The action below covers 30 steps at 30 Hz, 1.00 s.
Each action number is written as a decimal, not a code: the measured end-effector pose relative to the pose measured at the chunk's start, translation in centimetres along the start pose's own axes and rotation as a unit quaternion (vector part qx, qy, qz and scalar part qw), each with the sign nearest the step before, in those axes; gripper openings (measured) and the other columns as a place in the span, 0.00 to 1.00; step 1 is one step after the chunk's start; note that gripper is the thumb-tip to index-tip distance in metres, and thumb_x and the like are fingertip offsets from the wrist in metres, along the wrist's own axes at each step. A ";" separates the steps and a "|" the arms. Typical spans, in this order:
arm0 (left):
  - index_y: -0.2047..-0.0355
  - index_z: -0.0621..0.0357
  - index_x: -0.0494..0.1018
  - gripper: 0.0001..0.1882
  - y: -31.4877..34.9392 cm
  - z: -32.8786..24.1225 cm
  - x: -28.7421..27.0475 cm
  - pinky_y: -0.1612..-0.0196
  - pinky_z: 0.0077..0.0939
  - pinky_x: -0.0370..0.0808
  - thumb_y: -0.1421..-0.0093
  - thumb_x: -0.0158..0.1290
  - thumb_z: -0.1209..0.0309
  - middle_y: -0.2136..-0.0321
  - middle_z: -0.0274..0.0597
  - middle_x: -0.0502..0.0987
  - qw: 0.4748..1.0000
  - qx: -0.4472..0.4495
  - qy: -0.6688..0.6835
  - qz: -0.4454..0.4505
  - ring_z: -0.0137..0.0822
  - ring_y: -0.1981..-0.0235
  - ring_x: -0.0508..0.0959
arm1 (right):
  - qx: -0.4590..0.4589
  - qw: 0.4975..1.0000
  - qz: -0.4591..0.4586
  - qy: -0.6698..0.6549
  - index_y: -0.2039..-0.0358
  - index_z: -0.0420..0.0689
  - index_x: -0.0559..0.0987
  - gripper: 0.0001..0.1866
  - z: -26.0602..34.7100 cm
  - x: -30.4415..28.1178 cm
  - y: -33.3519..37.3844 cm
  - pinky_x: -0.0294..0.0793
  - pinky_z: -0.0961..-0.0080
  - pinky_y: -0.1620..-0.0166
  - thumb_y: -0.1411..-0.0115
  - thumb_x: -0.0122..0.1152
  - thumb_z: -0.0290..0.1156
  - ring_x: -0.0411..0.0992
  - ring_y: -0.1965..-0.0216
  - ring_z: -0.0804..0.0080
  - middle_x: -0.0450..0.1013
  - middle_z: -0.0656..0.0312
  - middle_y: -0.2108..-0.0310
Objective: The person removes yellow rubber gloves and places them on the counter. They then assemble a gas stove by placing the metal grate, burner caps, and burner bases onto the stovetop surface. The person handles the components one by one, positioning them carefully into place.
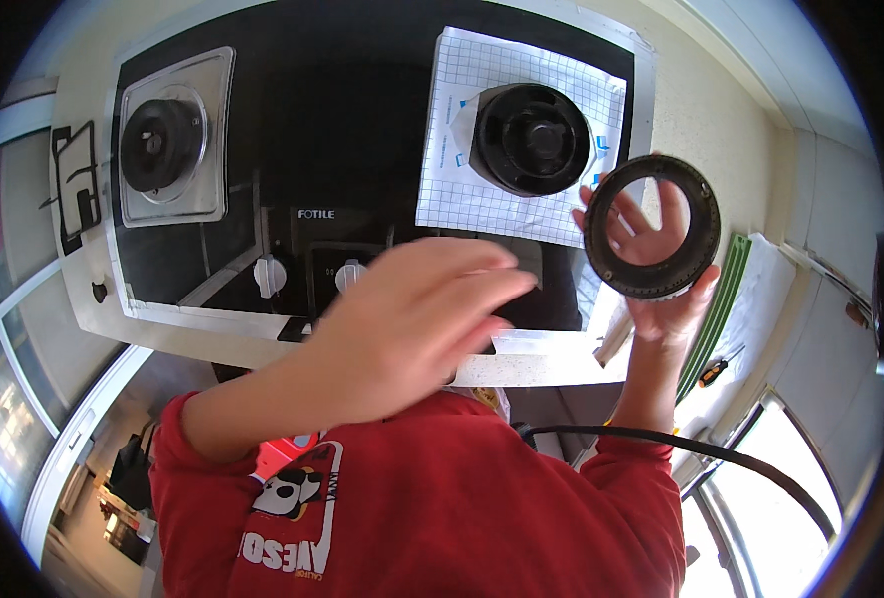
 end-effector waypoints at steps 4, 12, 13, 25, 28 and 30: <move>0.53 0.63 0.69 0.27 -2.9 -2.5 4.1 0.54 0.36 0.73 0.55 0.63 0.73 0.56 0.50 0.71 0.998 0.045 0.019 -0.031 0.46 0.55 0.73 | 0.018 0.996 0.025 -0.079 0.33 0.53 0.45 0.60 -2.0 0.2 1.9 0.55 0.45 0.38 0.58 0.62 0.68 0.51 0.38 0.38 0.50 0.41 0.39; 0.66 0.62 0.71 0.16 -1.9 -2.5 7.8 0.59 0.35 0.74 0.55 0.63 0.74 0.65 0.44 0.73 0.996 0.071 0.029 0.041 0.43 0.63 0.76 | 0.044 0.990 -0.009 -0.133 0.34 0.44 0.41 0.64 -4.2 -0.2 4.8 0.57 0.49 0.38 0.62 0.74 0.51 0.52 0.37 0.42 0.51 0.45 0.40; 0.66 0.61 0.71 0.16 -2.0 -2.4 7.8 0.59 0.35 0.75 0.54 0.63 0.74 0.65 0.44 0.73 0.996 0.063 0.034 0.050 0.43 0.63 0.76 | 0.042 0.990 -0.016 -0.131 0.34 0.43 0.41 0.64 -4.4 -0.6 5.0 0.58 0.48 0.38 0.62 0.75 0.49 0.52 0.37 0.42 0.52 0.45 0.40; 0.63 0.64 0.71 0.13 -4.0 -0.4 5.3 0.61 0.29 0.77 0.50 0.57 0.84 0.60 0.49 0.76 0.994 -0.041 0.094 0.030 0.42 0.63 0.79 | 0.033 0.994 -0.100 -0.038 0.36 0.43 0.45 0.51 -3.7 -2.8 4.9 0.66 0.53 0.42 0.50 0.69 0.43 0.60 0.41 0.51 0.57 0.47 0.42; 0.58 0.67 0.73 0.11 -5.9 1.4 1.9 0.68 0.14 0.74 0.43 0.53 0.79 0.64 0.46 0.78 0.981 -0.123 0.132 0.075 0.25 0.68 0.77 | 0.004 0.999 -0.043 0.012 0.47 0.35 0.66 0.22 -3.6 -2.1 4.7 0.70 0.64 0.45 0.41 0.58 0.25 0.70 0.50 0.63 0.69 0.52 0.53; 0.57 0.68 0.72 0.12 -6.8 2.5 0.5 0.64 0.14 0.72 0.40 0.51 0.77 0.61 0.44 0.77 0.967 -0.142 0.203 0.055 0.25 0.66 0.77 | -0.034 0.996 -0.032 0.074 0.58 0.33 0.76 0.10 -3.4 -0.5 4.5 0.73 0.76 0.51 0.41 0.54 0.17 0.73 0.57 0.71 0.72 0.57 0.59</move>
Point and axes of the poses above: each hand's wrist, its own y-axis away from the middle knuckle, its own x-axis out of the palm, z = x × y, the point moved 7 cm from there along -y, towards the middle knuckle
